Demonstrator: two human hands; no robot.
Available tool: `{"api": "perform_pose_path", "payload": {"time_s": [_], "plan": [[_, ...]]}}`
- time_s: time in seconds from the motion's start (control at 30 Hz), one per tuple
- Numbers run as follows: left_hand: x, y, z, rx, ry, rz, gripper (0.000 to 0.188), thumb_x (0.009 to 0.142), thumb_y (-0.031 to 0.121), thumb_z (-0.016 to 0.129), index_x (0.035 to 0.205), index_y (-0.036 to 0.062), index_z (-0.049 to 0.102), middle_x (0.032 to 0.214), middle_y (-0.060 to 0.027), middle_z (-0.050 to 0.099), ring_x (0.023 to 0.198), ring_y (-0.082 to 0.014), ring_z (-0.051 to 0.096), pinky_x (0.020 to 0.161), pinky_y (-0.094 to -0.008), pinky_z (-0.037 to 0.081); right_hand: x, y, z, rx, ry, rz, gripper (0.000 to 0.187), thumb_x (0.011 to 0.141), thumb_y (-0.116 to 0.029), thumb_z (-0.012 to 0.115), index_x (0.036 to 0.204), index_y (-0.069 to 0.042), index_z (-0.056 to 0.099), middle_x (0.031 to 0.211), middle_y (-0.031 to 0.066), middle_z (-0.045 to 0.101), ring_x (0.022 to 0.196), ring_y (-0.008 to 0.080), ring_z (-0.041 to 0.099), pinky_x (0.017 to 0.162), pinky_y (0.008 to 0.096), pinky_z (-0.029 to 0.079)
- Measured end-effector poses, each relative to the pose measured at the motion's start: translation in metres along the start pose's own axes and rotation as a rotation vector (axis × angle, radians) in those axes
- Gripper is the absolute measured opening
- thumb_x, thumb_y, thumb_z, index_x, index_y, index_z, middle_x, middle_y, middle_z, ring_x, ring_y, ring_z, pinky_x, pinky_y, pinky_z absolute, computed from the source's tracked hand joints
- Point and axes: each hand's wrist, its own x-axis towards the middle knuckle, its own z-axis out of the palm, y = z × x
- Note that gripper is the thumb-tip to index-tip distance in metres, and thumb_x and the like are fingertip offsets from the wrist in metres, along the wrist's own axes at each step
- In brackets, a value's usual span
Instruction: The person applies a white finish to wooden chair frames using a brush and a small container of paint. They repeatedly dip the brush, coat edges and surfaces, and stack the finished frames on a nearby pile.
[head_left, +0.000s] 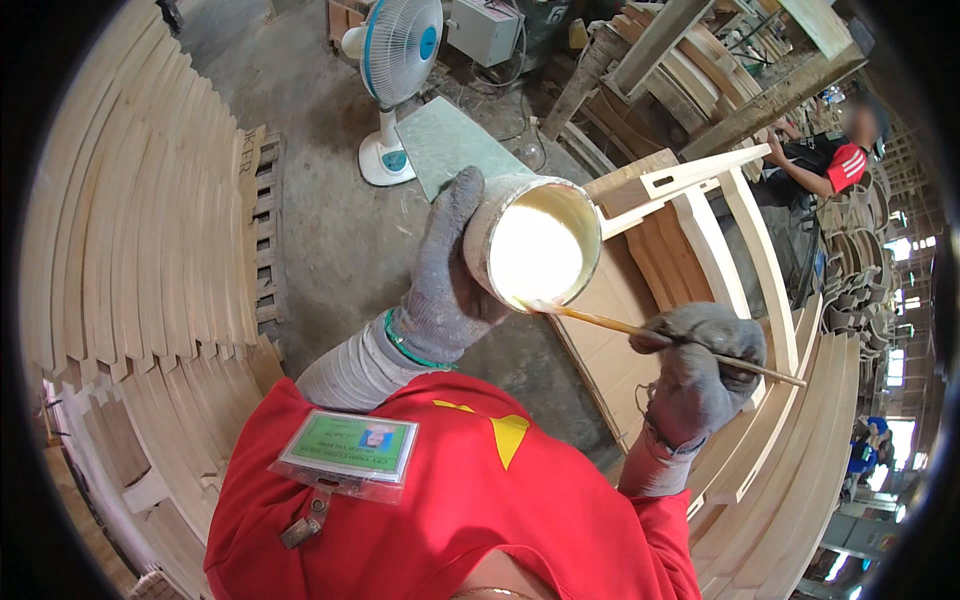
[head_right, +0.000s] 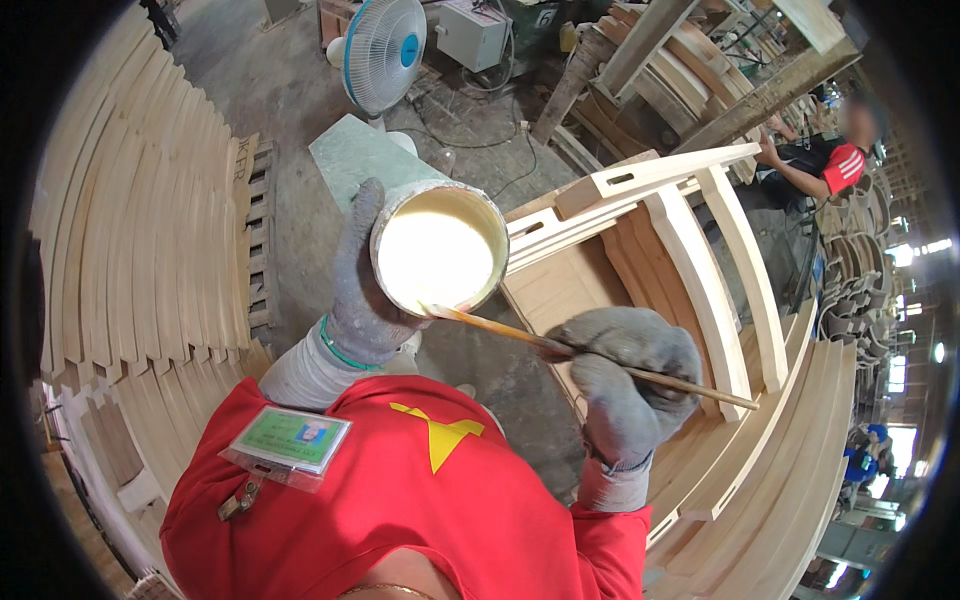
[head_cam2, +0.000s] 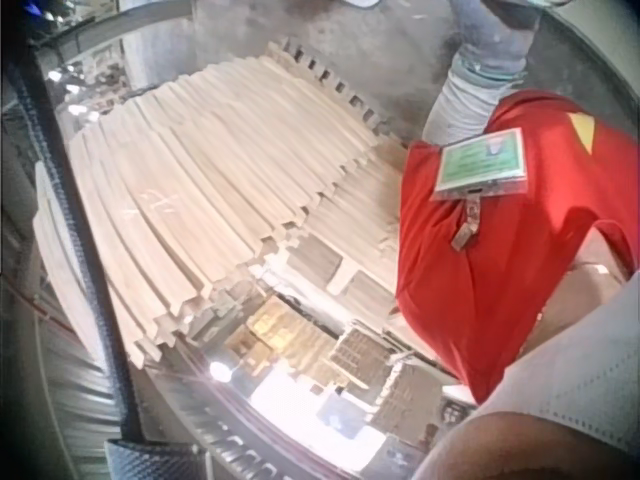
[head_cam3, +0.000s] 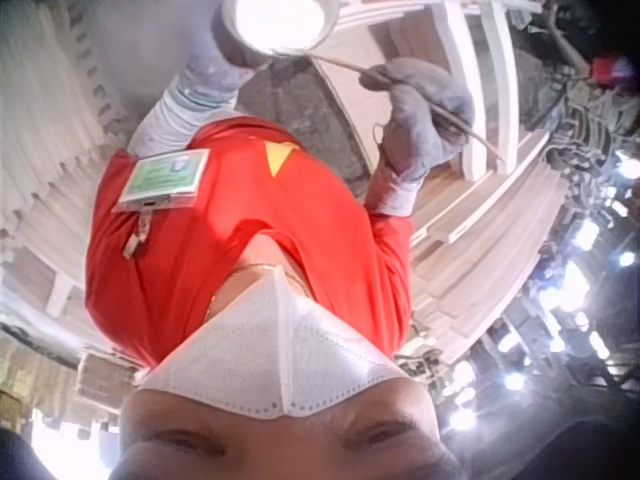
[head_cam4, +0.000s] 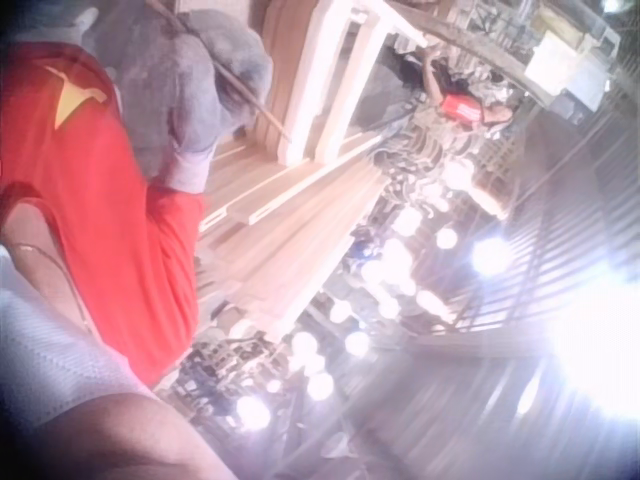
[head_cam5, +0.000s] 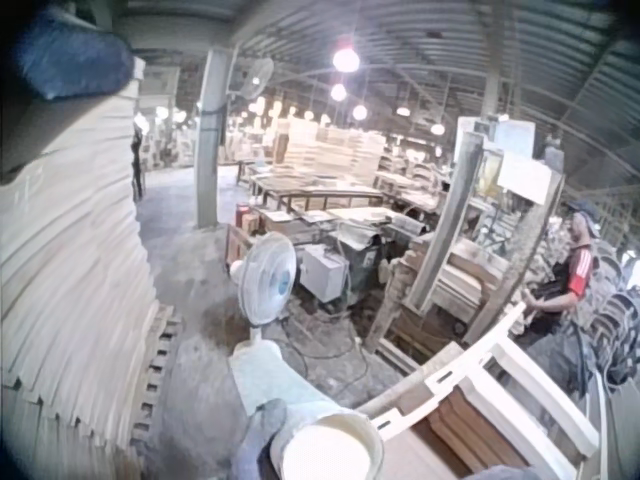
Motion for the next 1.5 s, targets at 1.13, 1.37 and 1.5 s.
{"api": "perform_pose_path", "payload": {"time_s": [1.13, 1.37, 1.5], "plan": [[0.001, -0.01, -0.019, 0.227, 0.227, 0.336, 0.052, 0.087, 0.04, 0.047, 0.125, 0.0044, 0.045, 0.12, -0.0111, 0.052, 0.111, -0.0236, 0.052, 0.094, -0.0393, 0.044, 0.027, 0.04, -0.006, -0.057, 0.247, 0.188, 0.011, 0.089, -0.009, 0.053, 0.092, 0.001, 0.051, 0.087, 0.0146, 0.058, 0.071, 0.0228, 0.063, 0.063, 0.0362, 0.056], [-0.037, 0.024, -0.033, 1.78, 0.536, 0.813, 0.068, 0.065, 0.004, 0.08, 0.121, -0.0005, 0.043, 0.114, -0.0108, 0.056, 0.1, -0.0188, 0.057, 0.088, -0.0322, 0.048, 0.075, 0.07, -0.056, -0.341, 0.003, 0.254, 0.019, 0.09, -0.01, 0.054, 0.098, 0.007, 0.056, 0.084, 0.0133, 0.062, 0.07, 0.0203, 0.064, 0.062, 0.0324, 0.056], [-0.051, 0.037, -0.03, 2.116, 0.641, 0.857, 0.063, 0.065, 0.006, 0.081, 0.118, 0.0002, 0.046, 0.11, -0.0106, 0.057, 0.098, -0.019, 0.058, 0.085, -0.0307, 0.047, 0.08, 0.082, -0.06, -0.327, -0.042, 0.277, 0.021, 0.089, -0.011, 0.057, 0.099, 0.007, 0.057, 0.084, 0.0129, 0.062, 0.071, 0.0197, 0.064, 0.061, 0.0316, 0.056]]}}
